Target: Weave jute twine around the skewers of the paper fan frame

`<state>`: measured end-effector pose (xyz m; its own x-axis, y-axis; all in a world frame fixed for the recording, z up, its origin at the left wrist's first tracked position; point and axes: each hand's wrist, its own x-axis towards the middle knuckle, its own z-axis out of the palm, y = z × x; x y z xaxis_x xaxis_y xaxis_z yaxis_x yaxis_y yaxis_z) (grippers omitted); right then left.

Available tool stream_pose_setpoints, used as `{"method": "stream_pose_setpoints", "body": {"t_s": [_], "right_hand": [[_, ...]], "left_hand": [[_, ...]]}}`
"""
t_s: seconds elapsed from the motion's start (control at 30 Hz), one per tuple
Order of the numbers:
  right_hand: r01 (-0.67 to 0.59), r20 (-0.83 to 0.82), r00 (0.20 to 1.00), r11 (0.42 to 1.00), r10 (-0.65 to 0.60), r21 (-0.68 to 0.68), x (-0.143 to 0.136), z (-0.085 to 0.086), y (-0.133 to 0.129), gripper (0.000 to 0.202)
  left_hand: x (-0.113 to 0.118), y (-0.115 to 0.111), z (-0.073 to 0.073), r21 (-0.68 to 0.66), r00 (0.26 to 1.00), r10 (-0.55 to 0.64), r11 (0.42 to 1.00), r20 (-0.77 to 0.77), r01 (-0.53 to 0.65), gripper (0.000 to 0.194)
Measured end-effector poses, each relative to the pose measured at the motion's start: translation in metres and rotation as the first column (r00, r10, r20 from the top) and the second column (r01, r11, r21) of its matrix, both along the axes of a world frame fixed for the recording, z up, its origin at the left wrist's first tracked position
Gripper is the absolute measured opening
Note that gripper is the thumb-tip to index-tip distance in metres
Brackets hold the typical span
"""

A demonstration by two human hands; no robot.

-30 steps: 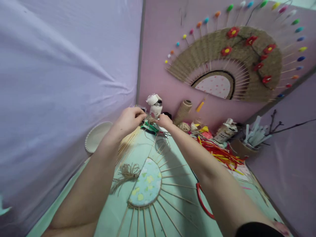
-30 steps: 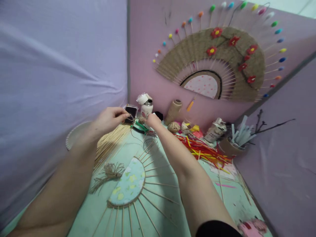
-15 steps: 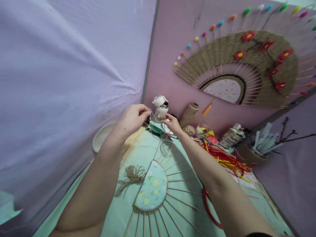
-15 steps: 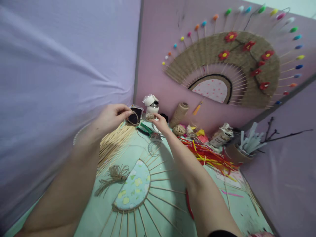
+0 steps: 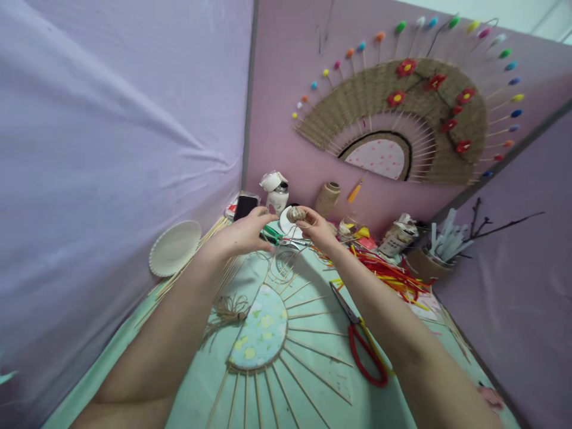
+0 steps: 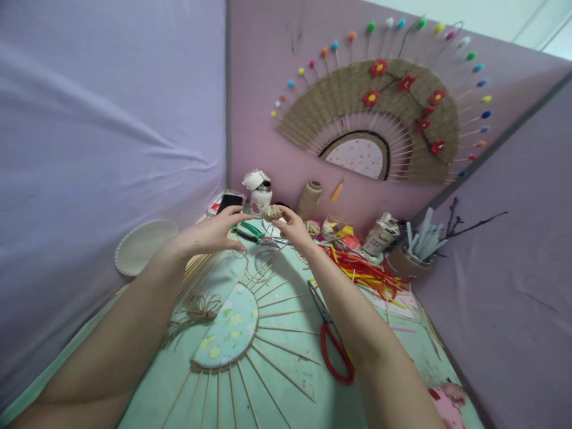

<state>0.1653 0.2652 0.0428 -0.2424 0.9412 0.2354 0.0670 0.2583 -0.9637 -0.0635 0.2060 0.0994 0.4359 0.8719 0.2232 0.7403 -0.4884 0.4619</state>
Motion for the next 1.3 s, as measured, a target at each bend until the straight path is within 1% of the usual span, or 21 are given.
{"method": "stream_pose_setpoints", "body": {"t_s": [0.03, 0.07, 0.13, 0.17, 0.2, 0.27, 0.33, 0.43, 0.5, 0.57, 0.63, 0.67, 0.7, 0.77, 0.83, 0.87, 0.93, 1.0, 1.1, 1.2, 1.3], "right_hand": [[0.018, 0.013, 1.0, 1.0, -0.018, 0.016, 0.0, 0.0, -0.002, 0.047], [0.034, 0.021, 0.999, 0.999, -0.034, 0.033, -0.001, 0.0, -0.003, 0.047], [0.063, 0.031, 0.997, 0.995, -0.066, 0.072, -0.004, -0.001, -0.005, 0.047], [0.076, 0.037, 0.996, 0.993, -0.08, 0.094, -0.005, -0.002, -0.005, 0.047], [0.087, 0.045, 0.995, 0.989, -0.093, 0.116, -0.007, -0.004, -0.005, 0.047], [0.103, 0.06, 0.992, 0.982, -0.114, 0.157, -0.01, -0.005, -0.004, 0.047], [0.11, 0.069, 0.99, 0.976, -0.125, 0.187, -0.012, -0.007, -0.005, 0.047], [0.123, 0.089, 0.985, 0.968, -0.146, 0.22, -0.012, -0.006, -0.009, 0.044], [0.133, 0.118, 0.979, 0.964, -0.163, 0.232, -0.012, -0.004, -0.012, 0.041], [0.139, 0.141, 0.974, 0.961, -0.176, 0.237, -0.012, -0.003, -0.014, 0.04], [0.138, 0.147, 0.973, 0.961, -0.177, 0.239, -0.012, -0.001, -0.016, 0.041], [0.138, 0.148, 0.973, 0.96, -0.177, 0.244, -0.013, -0.001, -0.016, 0.041], [0.138, 0.151, 0.972, 0.957, -0.18, 0.254, -0.014, -0.001, -0.017, 0.042], [0.137, 0.168, 0.967, 0.948, -0.191, 0.289, -0.017, -0.002, -0.018, 0.043], [0.128, 0.201, 0.958, 0.933, -0.204, 0.337, -0.02, -0.003, -0.02, 0.043], [0.117, 0.222, 0.953, 0.924, -0.208, 0.364, -0.021, -0.003, -0.021, 0.042], [0.085, 0.262, 0.942, 0.902, -0.212, 0.422, -0.024, -0.003, -0.025, 0.04], [0.056, 0.291, 0.933, 0.882, -0.213, 0.467, -0.026, -0.001, -0.03, 0.04], [0.054, 0.287, 0.936, 0.888, -0.205, 0.458, -0.027, 0.002, -0.035, 0.051], [0.094, 0.234, 0.954, 0.926, -0.189, 0.366, -0.023, 0.004, -0.037, 0.059], [0.103, 0.214, 0.962, 0.952, -0.169, 0.29, -0.017, 0.004, -0.036, 0.05]], "left_hand": [[0.001, 0.002, -0.002, 0.003, 1.0, 0.011, 1.0, 0.002, -0.011, 0.068], [0.001, 0.004, -0.003, 0.012, 0.999, 0.034, 0.999, 0.025, -0.034, 0.059], [0.002, 0.01, -0.003, 0.043, 0.987, 0.099, 0.994, 0.129, -0.105, 0.03], [0.003, 0.013, -0.003, 0.054, 0.973, 0.131, 0.988, 0.192, -0.144, 0.022], [0.004, 0.015, -0.003, 0.061, 0.954, 0.159, 0.982, 0.253, -0.18, 0.019], [0.005, 0.018, -0.002, 0.08, 0.921, 0.197, 0.968, 0.337, -0.236, 0.018], [0.007, 0.018, -0.001, 0.11, 0.89, 0.254, 0.942, 0.38, -0.316, 0.02], [0.008, 0.017, -0.001, 0.134, 0.835, 0.364, 0.882, 0.413, -0.451, 0.036], [0.008, 0.017, -0.002, 0.115, 0.799, 0.398, 0.862, 0.45, -0.494, 0.048], [0.008, 0.018, -0.004, 0.112, 0.792, 0.393, 0.862, 0.467, -0.494, 0.048], [0.008, 0.019, -0.007, 0.156, 0.818, 0.378, 0.863, 0.433, -0.481, 0.032], [0.008, 0.019, -0.009, 0.183, 0.838, 0.367, 0.865, 0.405, -0.467, 0.029], [0.009, 0.018, -0.01, 0.206, 0.859, 0.343, 0.874, 0.379, -0.44, 0.039], [0.013, 0.018, -0.014, 0.212, 0.9, 0.245, 0.918, 0.36, -0.334, 0.061], [0.018, 0.017, -0.017, 0.124, 0.904, 0.137, 0.971, 0.405, -0.203, 0.063], [0.021, 0.018, -0.018, 0.046, 0.886, 0.109, 0.988, 0.451, -0.145, 0.063], [0.027, 0.018, -0.021, -0.115, 0.823, 0.113, 0.992, 0.557, -0.058, 0.064], [0.031, 0.019, -0.023, -0.188, 0.762, 0.131, 0.982, 0.635, -0.012, 0.061], [0.033, 0.022, -0.026, -0.16, 0.701, 0.108, 0.987, 0.705, 0.009, 0.054], [0.032, 0.024, -0.027, -0.133, 0.644, 0.059, 0.989, 0.763, 0.067, 0.054], [0.031, 0.024, -0.027, -0.102, 0.621, 0.01, 0.988, 0.784, 0.114, 0.054]]}}
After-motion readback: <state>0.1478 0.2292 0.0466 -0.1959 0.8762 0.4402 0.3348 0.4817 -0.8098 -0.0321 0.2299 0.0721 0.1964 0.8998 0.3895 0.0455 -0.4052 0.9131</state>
